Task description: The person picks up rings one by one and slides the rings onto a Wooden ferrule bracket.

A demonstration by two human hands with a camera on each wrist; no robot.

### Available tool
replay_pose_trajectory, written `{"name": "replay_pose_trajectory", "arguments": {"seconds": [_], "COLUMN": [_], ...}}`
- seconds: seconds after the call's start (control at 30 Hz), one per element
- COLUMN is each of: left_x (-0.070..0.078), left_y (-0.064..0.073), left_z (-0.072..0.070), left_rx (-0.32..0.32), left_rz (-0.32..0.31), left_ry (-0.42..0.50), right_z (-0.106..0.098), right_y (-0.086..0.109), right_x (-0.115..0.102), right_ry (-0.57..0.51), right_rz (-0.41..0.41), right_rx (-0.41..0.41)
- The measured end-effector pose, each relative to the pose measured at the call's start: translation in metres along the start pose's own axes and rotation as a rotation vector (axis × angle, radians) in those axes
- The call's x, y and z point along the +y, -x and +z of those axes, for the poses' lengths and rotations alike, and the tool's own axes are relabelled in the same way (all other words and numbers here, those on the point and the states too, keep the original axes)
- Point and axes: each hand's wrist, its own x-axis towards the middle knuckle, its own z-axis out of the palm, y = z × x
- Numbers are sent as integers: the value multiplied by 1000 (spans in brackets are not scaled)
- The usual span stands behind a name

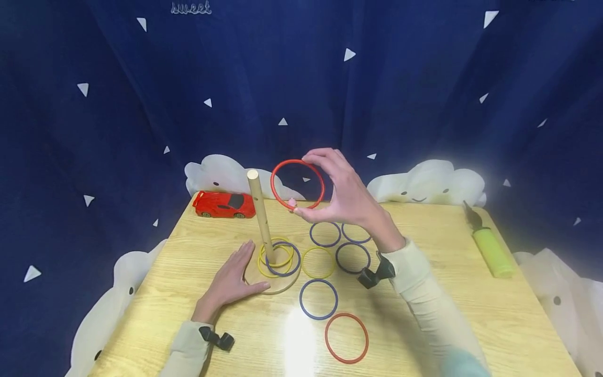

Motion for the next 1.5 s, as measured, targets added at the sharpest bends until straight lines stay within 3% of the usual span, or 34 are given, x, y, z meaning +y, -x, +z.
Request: {"name": "replay_pose_trajectory", "arguments": {"seconds": [0.3, 0.57, 0.8, 0.97, 1.33, 1.5], "left_x": [-3, -2, 0, 0, -1, 0], "left_y": [0, 0, -1, -1, -1, -1], "left_z": [0, 0, -3, -2, 0, -1], "left_rx": [-10, -17, 13, 1, -21, -13], "left_rz": [-5, 7, 30, 22, -16, -21], "left_ry": [-20, -22, -16, -37, -11, -3], "right_z": [14, 42, 69, 91, 141, 160], "right_y": [-42, -38, -11, 15, 84, 105], "right_x": [-11, -7, 3, 12, 35, 48], "right_ry": [56, 90, 124, 146, 158, 164], "right_rz": [-23, -32, -6, 27, 158, 213], "right_rx": [-72, -141, -215, -267, -366, -387]}}
